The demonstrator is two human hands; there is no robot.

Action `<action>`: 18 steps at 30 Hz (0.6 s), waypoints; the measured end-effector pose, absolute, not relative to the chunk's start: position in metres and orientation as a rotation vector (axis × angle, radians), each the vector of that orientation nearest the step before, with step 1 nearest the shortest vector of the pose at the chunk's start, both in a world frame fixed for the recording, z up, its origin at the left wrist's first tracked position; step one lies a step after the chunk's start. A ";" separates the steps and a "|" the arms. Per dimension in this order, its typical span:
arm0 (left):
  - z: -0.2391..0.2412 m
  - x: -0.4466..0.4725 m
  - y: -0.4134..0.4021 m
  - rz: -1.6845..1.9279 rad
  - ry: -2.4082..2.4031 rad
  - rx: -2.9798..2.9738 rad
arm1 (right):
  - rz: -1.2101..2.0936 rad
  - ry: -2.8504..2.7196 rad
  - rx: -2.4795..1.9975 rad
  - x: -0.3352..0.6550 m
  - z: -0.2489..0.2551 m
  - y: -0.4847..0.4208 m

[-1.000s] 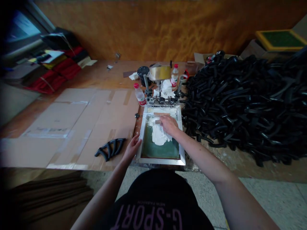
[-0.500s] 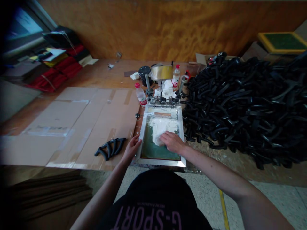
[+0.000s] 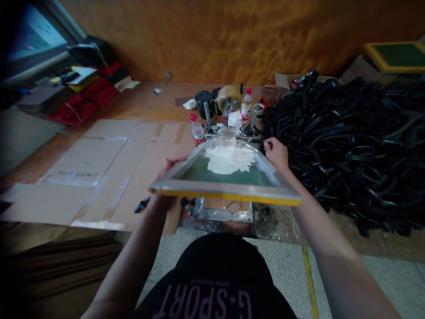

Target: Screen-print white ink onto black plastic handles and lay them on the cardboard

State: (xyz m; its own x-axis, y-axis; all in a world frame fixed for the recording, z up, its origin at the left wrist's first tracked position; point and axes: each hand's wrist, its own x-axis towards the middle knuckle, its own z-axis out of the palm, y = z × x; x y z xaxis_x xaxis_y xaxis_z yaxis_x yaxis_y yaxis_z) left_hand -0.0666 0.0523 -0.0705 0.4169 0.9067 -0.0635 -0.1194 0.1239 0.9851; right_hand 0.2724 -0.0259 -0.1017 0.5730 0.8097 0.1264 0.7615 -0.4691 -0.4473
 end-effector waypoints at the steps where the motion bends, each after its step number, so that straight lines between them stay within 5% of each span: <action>1: -0.061 -0.057 0.061 0.934 0.801 1.206 | 0.208 -1.269 -2.376 0.271 -0.114 -0.037; 7: -0.057 -0.021 0.072 1.094 0.798 1.089 | 0.366 -1.826 -2.294 0.194 -0.186 -0.073; 13: -0.138 -0.033 -0.028 0.302 0.919 0.790 | 0.367 -1.647 -2.327 0.122 -0.167 -0.080; 18: -0.184 -0.085 -0.039 0.497 1.146 0.716 | 0.538 -2.005 -1.809 0.116 -0.158 -0.079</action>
